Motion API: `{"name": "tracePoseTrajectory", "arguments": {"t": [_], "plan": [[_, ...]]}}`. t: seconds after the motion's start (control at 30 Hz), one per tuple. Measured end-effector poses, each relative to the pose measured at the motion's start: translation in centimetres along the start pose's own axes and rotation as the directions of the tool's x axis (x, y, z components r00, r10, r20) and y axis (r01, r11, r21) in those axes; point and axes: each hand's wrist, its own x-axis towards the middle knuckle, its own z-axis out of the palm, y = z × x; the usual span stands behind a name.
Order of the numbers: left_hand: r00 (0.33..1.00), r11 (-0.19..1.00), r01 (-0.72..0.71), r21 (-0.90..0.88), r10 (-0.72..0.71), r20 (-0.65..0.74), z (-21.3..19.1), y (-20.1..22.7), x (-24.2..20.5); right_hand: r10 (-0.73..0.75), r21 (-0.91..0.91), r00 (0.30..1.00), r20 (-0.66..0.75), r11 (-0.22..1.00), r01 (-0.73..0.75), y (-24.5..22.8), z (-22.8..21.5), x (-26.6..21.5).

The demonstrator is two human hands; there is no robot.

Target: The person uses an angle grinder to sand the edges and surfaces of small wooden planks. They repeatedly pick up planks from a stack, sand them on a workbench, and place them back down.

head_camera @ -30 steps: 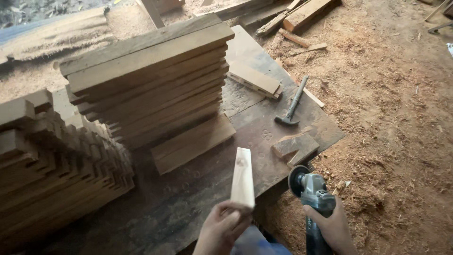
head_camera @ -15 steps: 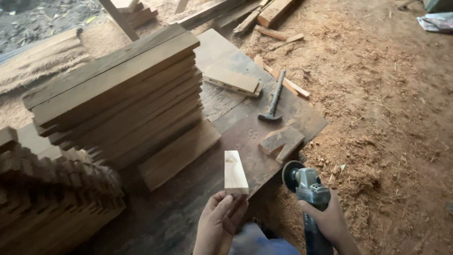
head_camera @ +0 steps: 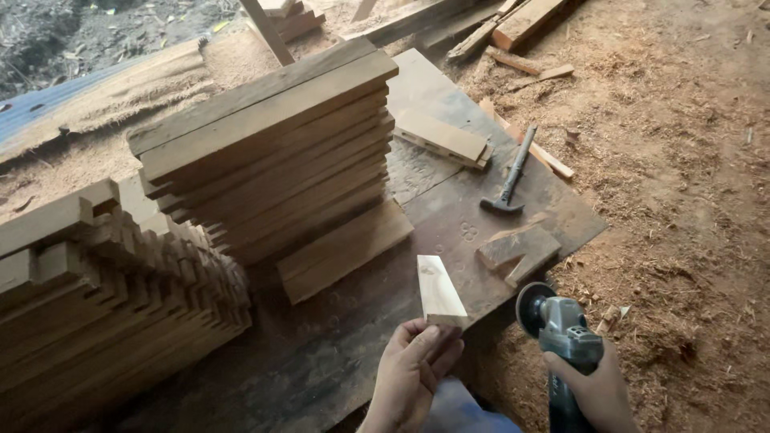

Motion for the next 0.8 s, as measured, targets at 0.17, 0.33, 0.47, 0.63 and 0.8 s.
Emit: {"name": "tracePoseTrajectory", "arguments": {"t": [0.17,0.33,0.47,0.63,0.8], "plan": [[1.0,1.0,-0.013,0.022,0.013,-0.004,-0.9,-0.1,-0.2,-0.009,-0.032,1.0,0.011,0.999,0.009,0.4,0.2,0.3],[0.928,0.994,0.03,0.108,0.012,-0.372,-8.9,-0.8,2.0,0.002,0.117,0.995,0.102,0.993,-0.014,1.5,0.3,0.7],[0.868,0.848,0.191,0.495,0.09,-0.489,-20.0,-2.7,5.5,-0.005,-0.01,0.995,0.104,1.0,0.006,2.3,1.1,0.6],[0.689,0.878,0.47,0.089,-0.302,-0.659,-29.8,-4.2,11.3,-0.017,-0.017,0.989,0.148,1.0,0.019,1.2,1.9,0.3],[0.668,0.911,0.407,-0.071,-0.35,-0.656,-32.5,-2.9,9.4,-0.064,0.017,0.976,0.21,0.998,0.061,-1.7,2.7,-0.9]]}}
